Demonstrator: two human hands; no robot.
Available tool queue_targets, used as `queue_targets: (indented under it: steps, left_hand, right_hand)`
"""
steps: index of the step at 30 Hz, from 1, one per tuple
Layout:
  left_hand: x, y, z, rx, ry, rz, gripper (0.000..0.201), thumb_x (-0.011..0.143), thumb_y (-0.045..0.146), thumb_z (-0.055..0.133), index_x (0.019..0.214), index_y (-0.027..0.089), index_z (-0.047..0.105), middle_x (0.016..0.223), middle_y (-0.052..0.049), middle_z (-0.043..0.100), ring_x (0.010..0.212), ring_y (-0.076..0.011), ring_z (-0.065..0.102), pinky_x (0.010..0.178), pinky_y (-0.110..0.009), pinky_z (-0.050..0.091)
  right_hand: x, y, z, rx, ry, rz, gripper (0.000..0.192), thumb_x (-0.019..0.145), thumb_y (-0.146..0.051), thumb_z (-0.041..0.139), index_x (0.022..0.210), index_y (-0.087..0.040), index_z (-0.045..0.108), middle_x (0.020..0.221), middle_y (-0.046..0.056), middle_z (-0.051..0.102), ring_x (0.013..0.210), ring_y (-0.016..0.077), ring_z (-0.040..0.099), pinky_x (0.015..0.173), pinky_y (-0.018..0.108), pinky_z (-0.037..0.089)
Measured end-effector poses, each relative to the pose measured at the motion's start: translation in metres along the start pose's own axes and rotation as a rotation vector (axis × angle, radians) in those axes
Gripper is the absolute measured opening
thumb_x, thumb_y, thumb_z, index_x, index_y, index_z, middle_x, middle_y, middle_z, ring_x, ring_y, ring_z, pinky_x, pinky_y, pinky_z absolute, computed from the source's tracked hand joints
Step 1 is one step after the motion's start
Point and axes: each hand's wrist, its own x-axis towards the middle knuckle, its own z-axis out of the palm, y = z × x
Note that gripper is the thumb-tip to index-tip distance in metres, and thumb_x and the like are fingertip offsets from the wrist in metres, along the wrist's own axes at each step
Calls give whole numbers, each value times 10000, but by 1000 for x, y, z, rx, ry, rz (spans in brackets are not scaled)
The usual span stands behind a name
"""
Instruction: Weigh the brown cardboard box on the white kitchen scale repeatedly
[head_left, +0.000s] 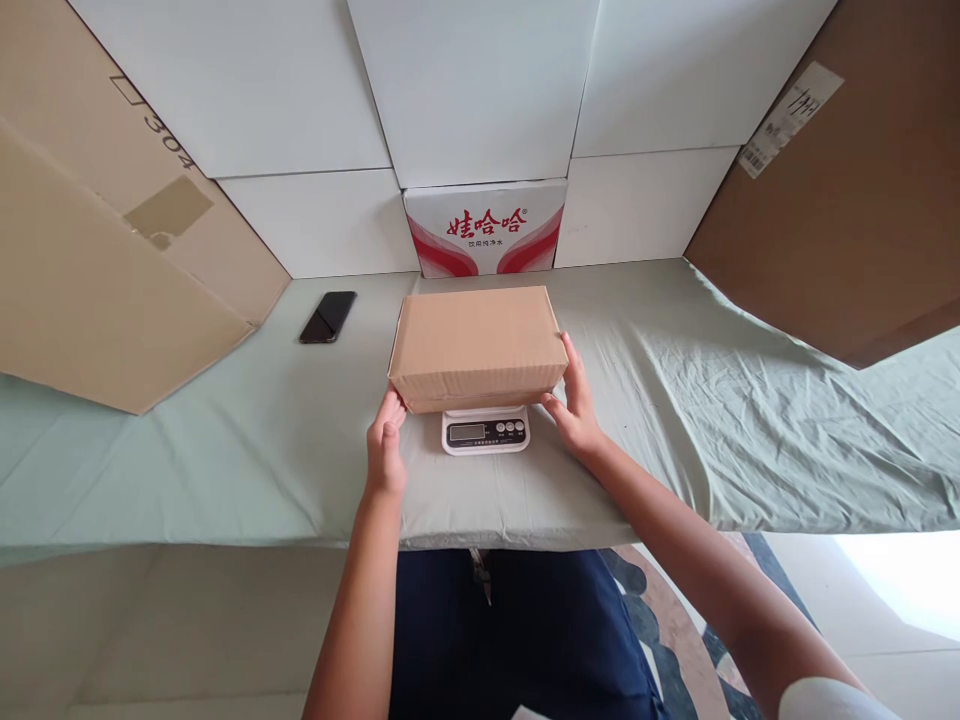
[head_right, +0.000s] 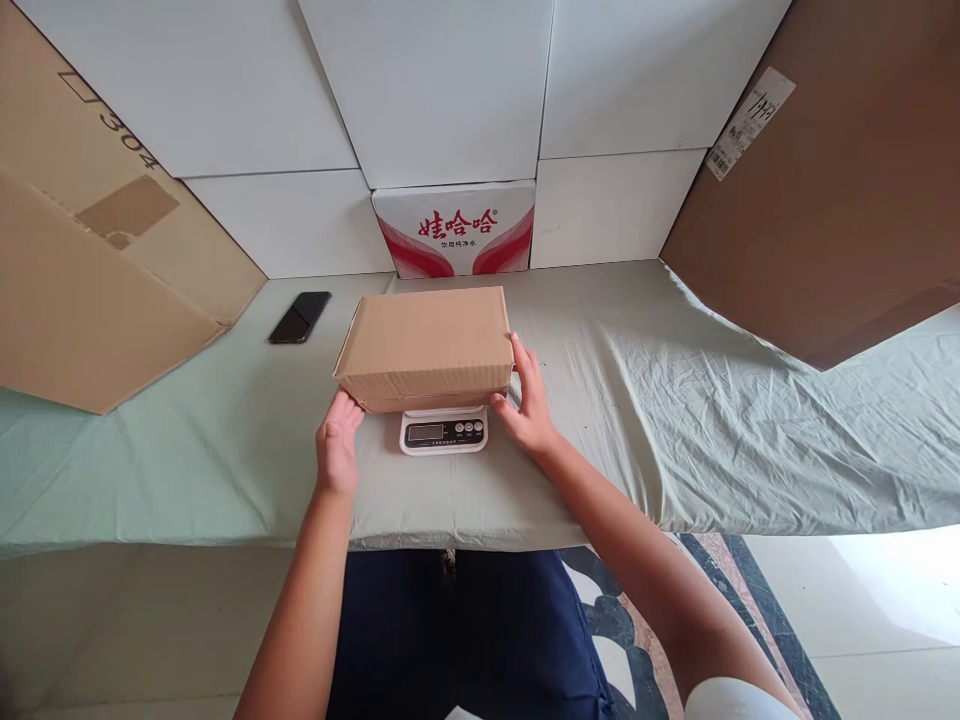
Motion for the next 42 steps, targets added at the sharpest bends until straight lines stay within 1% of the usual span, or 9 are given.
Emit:
queue_targets:
  steps: [5,12,15,17,19,21,29,36,42]
  left_hand:
    - [1,-2,0,-26,-14,18,860,871,799,486,1513,230,547,1582,-165,524,1496,-374,453,1239,-528,362]
    - [1,-5,-1,-22,-20,12,864,873,796,488,1520,225,538,1568,-165,541,1483,-369,474,1230,-515,381]
    - [2,0,1,-25,-26,45,842,896,770,483,1542,230,509,1606,-148,499,1509,-356,440,1244,-489,367]
    - [3,4,3,-33,-10,88,833,914,755,468,1569,241,466,1657,-123,430,1550,-338,374,1266,-463,333]
    - [5,8,4,-46,12,116,830,926,751,443,1587,248,434,1692,-102,370,1577,-323,322,1277,-442,314]
    - [7,9,5,-52,24,110,830,927,755,434,1588,252,432,1699,-93,358,1581,-318,316,1277,-433,315]
    - [9,1,8,-40,5,37,853,902,761,491,1560,219,482,1632,-125,472,1549,-336,384,1268,-443,332]
    - [10,-2,7,-26,-10,5,859,899,774,477,1539,202,507,1587,-139,528,1528,-331,421,1252,-425,349]
    - [9,-3,6,23,-31,-14,850,915,766,445,1540,193,500,1542,-145,574,1501,-325,460,1225,-413,373]
  right_hand:
    - [1,2,1,27,13,13,834,945,-654,526,1653,-384,177,1682,67,345,1546,382,349,1195,624,434]
    - [2,3,1,34,19,28,844,936,-666,529,1650,-358,200,1670,88,360,1530,379,369,1173,590,457]
    - [2,3,1,12,28,18,825,940,-665,512,1645,-364,207,1638,96,396,1499,378,401,1137,600,471]
    - [2,3,0,5,81,23,804,940,-670,497,1638,-386,215,1608,98,416,1457,376,449,1110,611,476]
    - [2,4,-1,12,165,50,779,939,-668,485,1628,-411,226,1580,93,429,1425,370,487,1095,612,475]
    - [3,5,-2,26,224,91,755,942,-654,478,1621,-430,236,1566,84,436,1426,366,494,1100,605,466]
    - [8,7,-1,137,236,265,722,937,-586,503,1605,-421,284,1549,80,459,1405,349,517,1123,587,457]
    - [11,9,1,159,196,290,687,946,-534,491,1595,-388,322,1542,89,461,1398,338,518,1134,566,446]
    - [13,8,1,214,221,367,689,937,-542,493,1586,-363,348,1531,89,487,1381,326,523,1161,572,430]
